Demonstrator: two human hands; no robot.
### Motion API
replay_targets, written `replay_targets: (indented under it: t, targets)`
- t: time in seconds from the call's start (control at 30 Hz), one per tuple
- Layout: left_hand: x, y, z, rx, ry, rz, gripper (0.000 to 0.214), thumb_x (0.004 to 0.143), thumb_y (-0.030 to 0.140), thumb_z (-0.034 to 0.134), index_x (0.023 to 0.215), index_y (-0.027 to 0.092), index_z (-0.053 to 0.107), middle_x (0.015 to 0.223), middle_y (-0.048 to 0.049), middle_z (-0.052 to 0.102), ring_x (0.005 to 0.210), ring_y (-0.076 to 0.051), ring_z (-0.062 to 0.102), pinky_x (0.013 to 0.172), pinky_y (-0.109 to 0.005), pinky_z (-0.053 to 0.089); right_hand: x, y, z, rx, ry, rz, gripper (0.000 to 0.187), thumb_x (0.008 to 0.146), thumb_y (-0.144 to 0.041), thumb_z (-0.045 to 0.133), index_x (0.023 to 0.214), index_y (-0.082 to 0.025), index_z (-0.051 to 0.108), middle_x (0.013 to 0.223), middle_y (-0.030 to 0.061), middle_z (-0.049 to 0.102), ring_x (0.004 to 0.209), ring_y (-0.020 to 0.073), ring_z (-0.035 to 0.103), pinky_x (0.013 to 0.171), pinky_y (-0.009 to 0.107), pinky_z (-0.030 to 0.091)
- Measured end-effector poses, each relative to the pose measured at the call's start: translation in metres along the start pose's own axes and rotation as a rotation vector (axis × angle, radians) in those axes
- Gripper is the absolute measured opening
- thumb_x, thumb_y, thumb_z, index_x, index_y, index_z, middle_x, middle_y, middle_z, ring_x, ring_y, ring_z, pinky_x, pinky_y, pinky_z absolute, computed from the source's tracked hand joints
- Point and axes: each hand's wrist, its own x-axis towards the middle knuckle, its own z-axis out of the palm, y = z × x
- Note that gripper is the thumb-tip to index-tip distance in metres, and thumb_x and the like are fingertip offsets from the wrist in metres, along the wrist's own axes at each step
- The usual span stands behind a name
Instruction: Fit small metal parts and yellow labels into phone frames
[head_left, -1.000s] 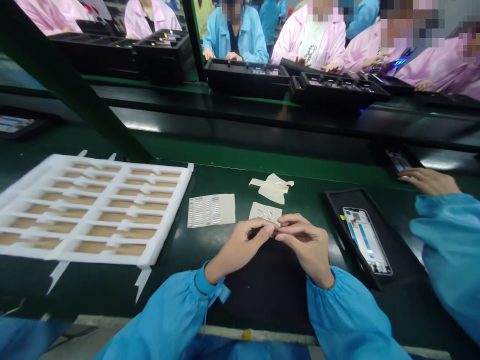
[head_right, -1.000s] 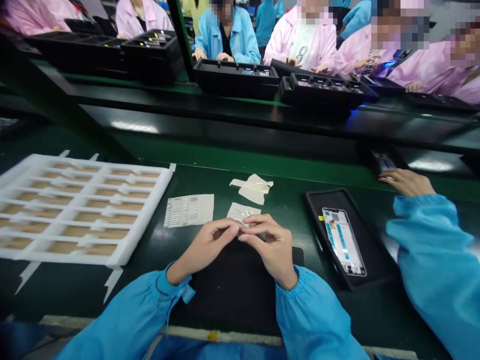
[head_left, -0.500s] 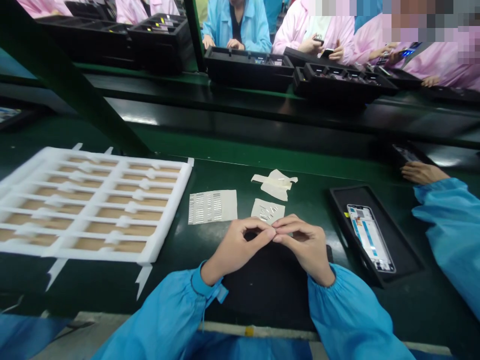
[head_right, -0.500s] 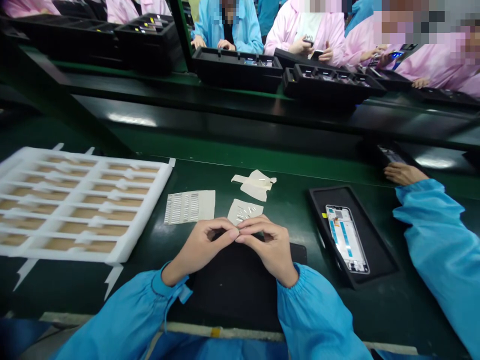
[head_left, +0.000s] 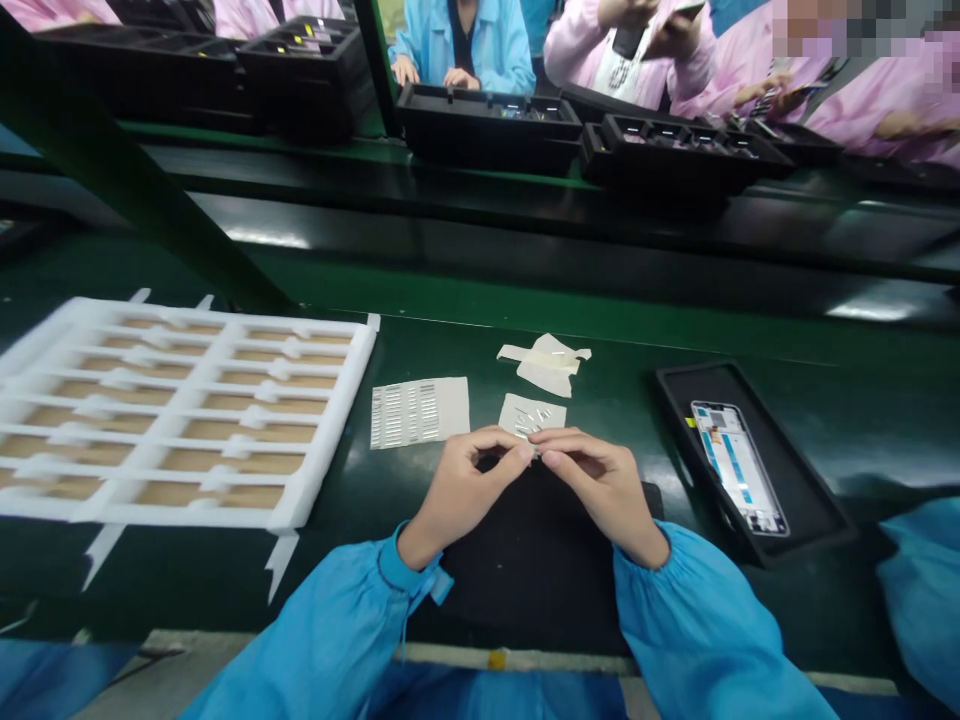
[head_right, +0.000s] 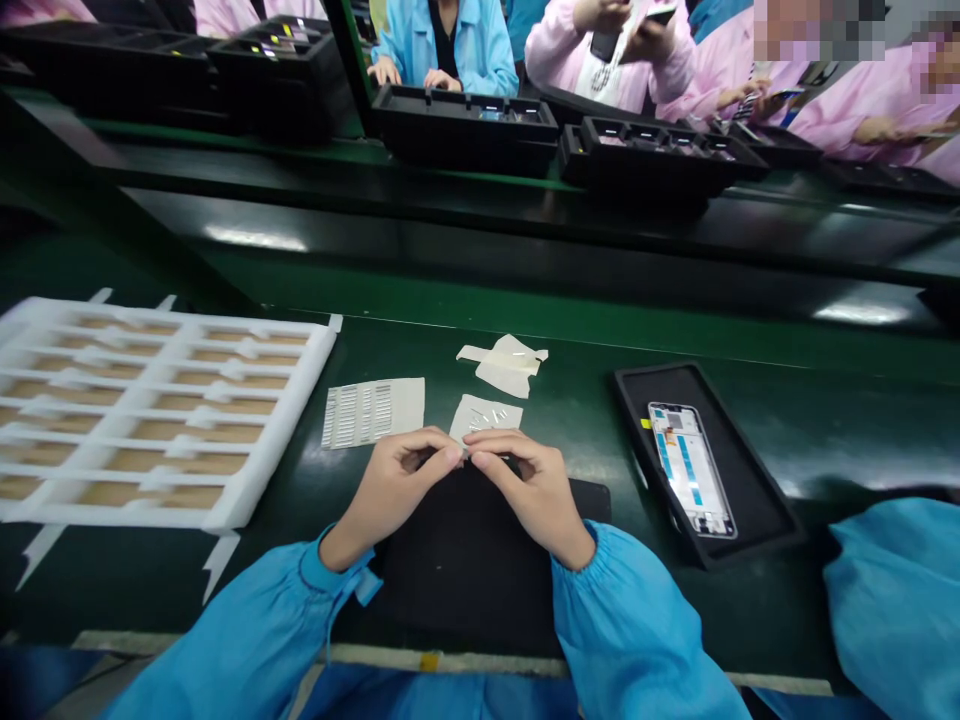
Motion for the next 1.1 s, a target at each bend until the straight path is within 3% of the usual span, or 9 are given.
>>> replay_targets:
  t: [0.53,1.1]
  targets:
    - [-0.0013,-0.0024,0.0043,-0.009,-0.019,-0.042,0.013,0.081,0.024,0.067,0.073,0.016,0.073,0.073,-0.0015,0.070,0.072,-0.013,0.065,0.070,-0.021,0.050,-0.0008,-0.0003,0.0025,-0.011,-0.004,0.012,0.010,0.091,-0.023,0.064,0.086,-0.026,0.072,0.095,0.0001,0.073,0.093,0.0136,0.067,0.086,0.025,0.053]
    - [-0.0021,-0.0024,0.0034,-0.012,-0.082,-0.043,0.019,0.089,0.029,0.062,0.078,0.016,0.070,0.078,-0.0018,0.068,0.078,-0.014,0.063,0.075,-0.023,0.049,-0.0042,0.0015,0.0022,-0.062,0.077,-0.047,0.007,0.088,-0.022,0.067,0.084,-0.025,0.072,0.093,0.0023,0.073,0.092,0.0172,0.068,0.085,0.031,0.054]
